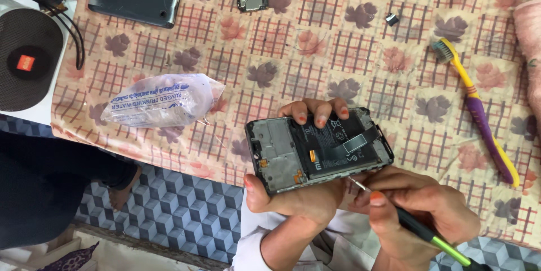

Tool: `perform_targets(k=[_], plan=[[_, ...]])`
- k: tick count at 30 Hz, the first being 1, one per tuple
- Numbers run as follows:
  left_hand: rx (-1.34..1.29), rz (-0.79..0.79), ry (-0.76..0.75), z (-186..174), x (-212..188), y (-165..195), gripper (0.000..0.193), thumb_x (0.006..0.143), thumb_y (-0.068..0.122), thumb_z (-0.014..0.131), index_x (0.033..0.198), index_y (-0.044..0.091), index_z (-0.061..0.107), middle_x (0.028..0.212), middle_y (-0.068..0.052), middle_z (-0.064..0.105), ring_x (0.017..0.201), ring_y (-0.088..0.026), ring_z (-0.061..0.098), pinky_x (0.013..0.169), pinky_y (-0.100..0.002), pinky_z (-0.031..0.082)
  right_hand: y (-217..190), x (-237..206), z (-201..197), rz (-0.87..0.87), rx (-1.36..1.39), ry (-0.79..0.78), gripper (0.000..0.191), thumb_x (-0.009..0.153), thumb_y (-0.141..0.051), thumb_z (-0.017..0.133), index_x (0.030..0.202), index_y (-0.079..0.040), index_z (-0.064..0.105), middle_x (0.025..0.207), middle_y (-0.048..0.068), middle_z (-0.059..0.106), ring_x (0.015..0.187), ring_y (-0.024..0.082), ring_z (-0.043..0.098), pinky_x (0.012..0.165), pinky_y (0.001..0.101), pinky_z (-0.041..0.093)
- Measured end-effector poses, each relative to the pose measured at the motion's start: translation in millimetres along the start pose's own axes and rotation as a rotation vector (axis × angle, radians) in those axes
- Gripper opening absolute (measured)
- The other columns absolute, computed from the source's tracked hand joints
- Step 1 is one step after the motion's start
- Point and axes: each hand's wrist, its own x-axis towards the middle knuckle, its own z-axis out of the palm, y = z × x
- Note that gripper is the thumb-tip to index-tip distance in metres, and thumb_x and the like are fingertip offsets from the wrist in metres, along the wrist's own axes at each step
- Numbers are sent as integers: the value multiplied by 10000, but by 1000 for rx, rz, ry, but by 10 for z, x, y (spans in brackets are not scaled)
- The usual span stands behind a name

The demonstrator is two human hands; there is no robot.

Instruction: The person uses a screwdriver and a plastic pry tool to remove screws and pry open the back cover of a smartphone. They then use a toothbrush to clean the interior edges and components before setting the tools down.

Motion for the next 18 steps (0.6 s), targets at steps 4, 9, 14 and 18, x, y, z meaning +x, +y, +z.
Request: perform_targets(k=[4, 9, 14, 18], plan=[[-4, -17, 10, 21, -2, 33, 796, 780, 699, 607, 1132, -1, 466, 1014, -90, 430, 960, -246, 440, 985, -478, 383, -65, 95, 83, -33, -52, -118, 298, 932, -59, 775, 873, -9, 487, 726, 210, 678, 585, 229, 713, 558, 365, 622], [19, 6, 85, 34, 38, 28, 804, 800, 729, 580, 1090, -12, 462, 1060, -129, 439, 987, -286, 436, 988, -525, 395, -40, 58, 107, -17, -71, 25, 326, 935, -74, 778, 889, 0, 464, 775, 211, 686, 604, 218, 699, 539, 344, 621], [-69, -84, 78, 50, 14, 52, 792, 788, 740, 524, 1080, 5, 478, 1016, -149, 452, 1013, -313, 464, 961, -493, 407, 23, -13, 52, -49, -188, -80, 258, 904, -31, 757, 853, -3, 506, 744, 200, 672, 581, 226, 695, 542, 366, 598], [-44, -20, 180, 39, 82, 42, 807, 788, 751, 499, 1043, -14, 483, 1025, -141, 452, 976, -300, 460, 932, -519, 420, 36, -27, 51, 136, -219, -19, 186, 864, -11, 738, 824, 34, 562, 739, 233, 681, 580, 238, 667, 526, 375, 563]])
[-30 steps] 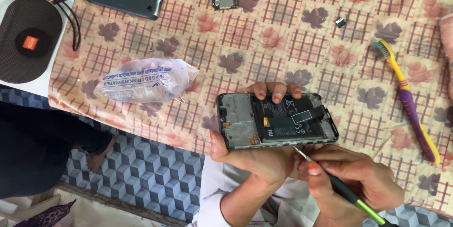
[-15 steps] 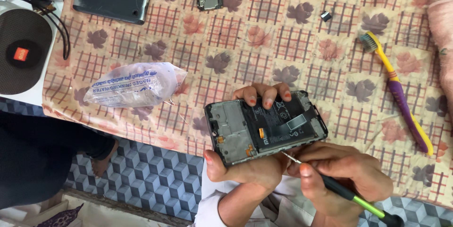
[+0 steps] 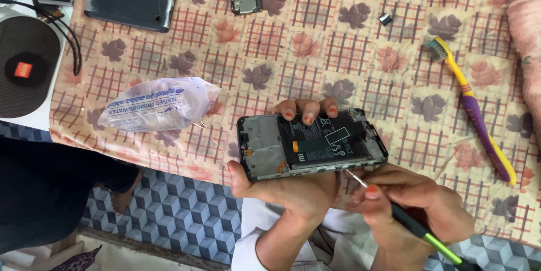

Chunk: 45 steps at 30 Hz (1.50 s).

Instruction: The person uses a screwdriver and a plastic pry tool to remove screws and pry open the back cover of a smartphone. They then use a toothbrush to clean the interior edges and components before setting the tools down.

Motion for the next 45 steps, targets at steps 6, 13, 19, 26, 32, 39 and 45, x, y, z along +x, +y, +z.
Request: perform_targets(k=[6, 13, 19, 26, 32, 39, 45], plan=[[0, 9, -18, -2, -11, 2, 807, 841, 755, 464, 1053, -24, 491, 1039, -135, 464, 975, -301, 466, 926, -532, 417, -48, 19, 27, -93, 61, 4, 271, 897, -51, 767, 837, 20, 513, 746, 190, 696, 633, 221, 690, 561, 350, 605], [-25, 29, -30, -16, 20, 12, 784, 834, 737, 457, 1070, -8, 513, 1052, -126, 484, 963, -305, 473, 911, -546, 419, -45, 5, 58, -115, 62, 119, 328, 938, -122, 779, 831, -4, 492, 740, 135, 689, 637, 171, 701, 607, 313, 623], [-87, 10, -14, -23, -12, 46, 758, 852, 756, 423, 1091, 43, 525, 1039, -138, 485, 959, -326, 486, 903, -557, 422, -36, -50, -53, 69, -44, -80, 226, 958, -144, 749, 810, 11, 676, 737, 116, 713, 650, 161, 678, 597, 259, 562], [-59, 8, -12, -10, 10, 59, 780, 845, 768, 426, 1091, 35, 525, 1039, -134, 485, 954, -318, 482, 905, -557, 417, -112, 21, 67, -101, -67, 101, 374, 895, -158, 761, 659, -39, 495, 734, 102, 692, 605, 148, 673, 581, 274, 591], [-19, -4, -23, -6, 18, 64, 794, 825, 760, 435, 1059, 3, 501, 1043, -127, 478, 974, -303, 471, 934, -543, 408, -176, 56, 76, 25, -146, -45, 254, 933, -58, 760, 721, 20, 644, 686, 138, 703, 561, 183, 651, 545, 280, 545], [40, -60, -56, -12, -3, 121, 815, 786, 772, 470, 1038, -3, 479, 1001, -143, 451, 990, -305, 455, 988, -501, 397, -71, 9, 20, -33, -187, 0, 212, 902, -38, 771, 774, 0, 607, 725, 136, 669, 568, 184, 652, 539, 293, 553], [16, -63, -42, -2, 15, 121, 822, 797, 788, 453, 1026, -2, 474, 975, -148, 450, 972, -305, 452, 963, -505, 399, -131, 48, 76, -243, -109, 17, 251, 930, -73, 782, 837, -40, 552, 747, 112, 698, 622, 169, 695, 575, 276, 596]])
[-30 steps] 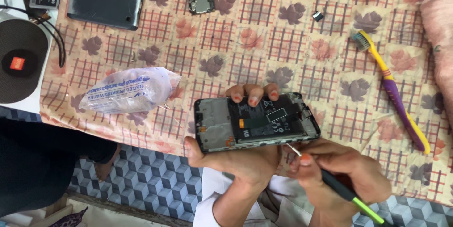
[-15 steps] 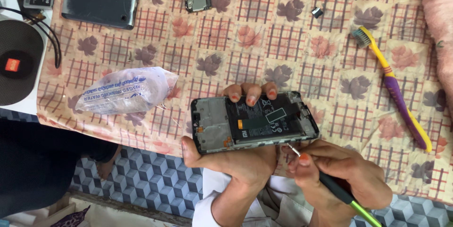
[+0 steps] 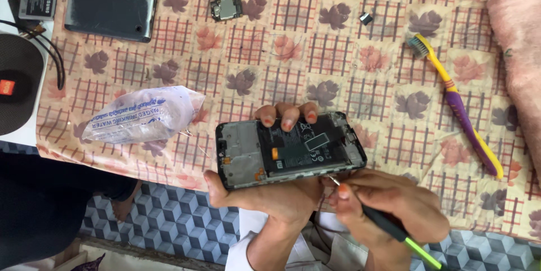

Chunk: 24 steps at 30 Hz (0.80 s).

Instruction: The person uses a screwdriver and a plastic pry tool to remove screws and pry open the back cover of a smartphone. They then use a toothbrush to clean the interior edges and components before setting the tools down.

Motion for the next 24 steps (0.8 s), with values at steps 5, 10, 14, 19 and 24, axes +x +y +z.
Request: perform_targets(k=[5, 10, 14, 19, 24], plan=[[31, 8, 33, -24, -9, -9, 850, 793, 815, 423, 1014, -4, 479, 978, -146, 471, 958, -315, 457, 943, -521, 412, 14, 11, 6, 121, 189, 181, 266, 910, -61, 762, 820, -11, 517, 705, 84, 685, 552, 140, 647, 558, 298, 587], [-7, 19, -93, -62, 19, -47, 867, 879, 846, 378, 1067, 11, 515, 1009, -144, 496, 991, -305, 474, 976, -504, 410, 138, -91, -61, 205, 122, -30, 247, 971, -8, 726, 763, 2, 593, 707, 118, 697, 584, 174, 642, 544, 272, 545], [-83, 57, -9, -78, 33, -75, 820, 856, 803, 352, 1086, 43, 553, 1037, -115, 524, 939, -295, 486, 904, -536, 416, 160, -170, -58, 42, 48, 34, 248, 951, -52, 767, 829, 26, 566, 828, 137, 692, 627, 172, 667, 593, 293, 588], [-132, 34, -25, -73, 35, -57, 820, 853, 813, 363, 1100, 55, 555, 1042, -110, 521, 942, -293, 497, 930, -541, 423, 113, -84, -34, 220, 54, 114, 245, 874, -11, 758, 749, 3, 548, 690, 122, 694, 541, 147, 648, 513, 285, 558], [-37, 37, 2, -57, 26, -52, 859, 825, 829, 383, 1097, 31, 546, 1042, -101, 517, 946, -278, 497, 926, -533, 416, 60, -35, -26, 168, 34, 26, 218, 904, 3, 762, 799, 21, 572, 744, 146, 673, 562, 156, 653, 539, 306, 563]])
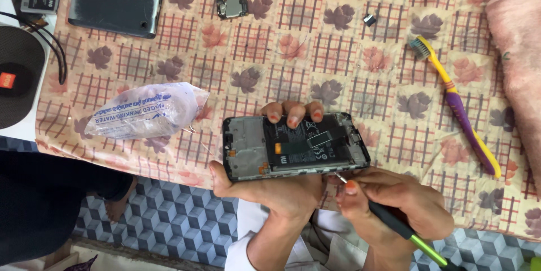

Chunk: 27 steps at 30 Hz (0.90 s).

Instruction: The person uses a screwdriver and a plastic pry tool to remove screws and pry open the back cover of a smartphone. They then use a toothbrush to clean the interior edges and components before setting the tools down.

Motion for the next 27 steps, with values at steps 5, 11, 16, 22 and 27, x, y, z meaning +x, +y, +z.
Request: perform_targets(k=[5, 11, 16, 22, 27], plan=[[-70, -25, 4, -1, 5, 30, 859, 829, 847, 369, 1082, 43, 536, 1030, -114, 510, 936, -291, 496, 927, -540, 416, 42, -106, -30, 73, -119, 174, 234, 910, 26, 766, 799, 32, 560, 728, 178, 678, 528, 158, 629, 498, 282, 545], [15, -45, -22, -4, 14, 47, 830, 854, 837, 390, 1055, 45, 533, 1020, -105, 496, 965, -277, 485, 957, -505, 408, 143, -109, -47, 208, -57, -114, 111, 841, 46, 715, 762, 46, 637, 699, 161, 648, 539, 170, 601, 501, 289, 510], [-118, 30, 13, -45, 51, 16, 810, 827, 837, 364, 1033, 80, 562, 994, -119, 517, 931, -302, 500, 904, -536, 437, 46, 19, -135, 108, 209, 101, 283, 981, -72, 788, 823, -15, 561, 693, 94, 666, 598, 136, 644, 652, 280, 583], [102, 198, -98, -204, 81, 16, 956, 854, 925, 447, 1132, 26, 616, 1150, -115, 576, 1141, -330, 554, 1138, -622, 422, -134, 812, -441, 546, -373, -302, 324, 869, -273, 798, 716, 13, 782, 504, 107, 630, 382, 165, 536, 390, 315, 398], [105, 92, -68, -267, 182, 69, 756, 774, 744, 651, 1199, 121, 610, 1282, -92, 593, 1391, -403, 528, 1199, -693, 429, -328, 1476, -355, 615, -832, -597, 275, 846, -356, 805, 852, -84, 845, 460, 109, 561, 381, 178, 381, 390, 361, 271]])
